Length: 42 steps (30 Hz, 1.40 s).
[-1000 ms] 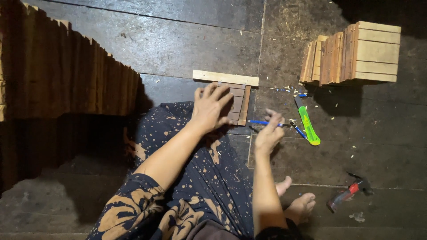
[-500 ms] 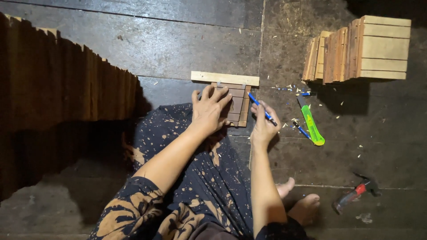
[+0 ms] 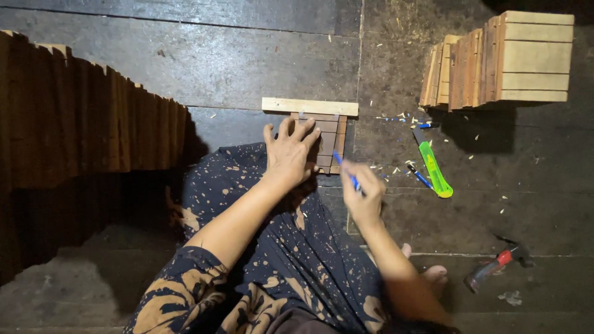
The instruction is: Marking wooden panels with a pen using a template guide for consistent measurements.
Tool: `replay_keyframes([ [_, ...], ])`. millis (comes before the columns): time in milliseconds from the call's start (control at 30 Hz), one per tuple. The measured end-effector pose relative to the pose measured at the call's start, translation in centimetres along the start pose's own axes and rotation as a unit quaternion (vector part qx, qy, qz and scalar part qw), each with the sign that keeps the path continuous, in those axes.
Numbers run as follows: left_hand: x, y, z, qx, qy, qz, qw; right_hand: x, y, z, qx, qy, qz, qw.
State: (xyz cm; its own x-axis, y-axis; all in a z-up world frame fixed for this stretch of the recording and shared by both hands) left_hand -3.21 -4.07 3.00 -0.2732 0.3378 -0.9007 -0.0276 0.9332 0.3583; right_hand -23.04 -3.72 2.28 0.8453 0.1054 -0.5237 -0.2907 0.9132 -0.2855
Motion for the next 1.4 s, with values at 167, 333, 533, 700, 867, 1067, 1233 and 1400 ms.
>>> replay_keyframes([
  [167,0.5,0.0,0.0,0.001,0.0,-0.001,1.0,-2.2,3.4,1.2,0.034,-0.024,0.072,0.997],
  [333,0.9,-0.1,0.1,-0.003,0.007,-0.004,1.0,-1.2,0.8,0.6,0.008,-0.057,-0.016,0.998],
  [533,0.4,0.0,0.1,-0.005,0.006,0.003,1.0,2.3,-3.4,-1.3,0.024,-0.099,-0.097,0.99],
  [700,0.5,-0.2,0.2,0.001,0.016,0.009,1.0,3.8,-4.2,-1.9,0.051,-0.166,-0.121,0.977],
  [867,0.6,-0.2,0.4,0.004,0.018,-0.007,1.0,3.9,-4.7,-1.8,0.05,-0.168,-0.124,0.977],
  [1067,0.3,-0.2,0.3,0.008,0.015,-0.018,1.0,4.1,-5.3,-2.1,0.05,-0.129,-0.112,0.984],
  [1233,0.1,-0.3,0.2,-0.001,0.011,-0.001,1.0,1.5,-1.6,0.7,0.041,-0.055,-0.055,0.996],
  [1400,0.4,-0.3,0.2,-0.003,0.02,0.004,1.0,-0.1,7.1,0.6,0.089,-0.046,0.066,0.993],
])
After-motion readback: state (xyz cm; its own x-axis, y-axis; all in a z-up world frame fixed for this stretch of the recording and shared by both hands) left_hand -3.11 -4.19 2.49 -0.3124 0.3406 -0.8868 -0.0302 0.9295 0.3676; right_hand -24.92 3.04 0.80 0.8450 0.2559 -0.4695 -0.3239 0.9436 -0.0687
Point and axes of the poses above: each hand's wrist, its own y-axis away from the middle knuckle, its own x-axis out of the palm, z = x × y, the point moved 1 cm from there along -y, towards the middle knuckle, and after that the axes turned 2 degrees about -y, right-handed, at the moved point
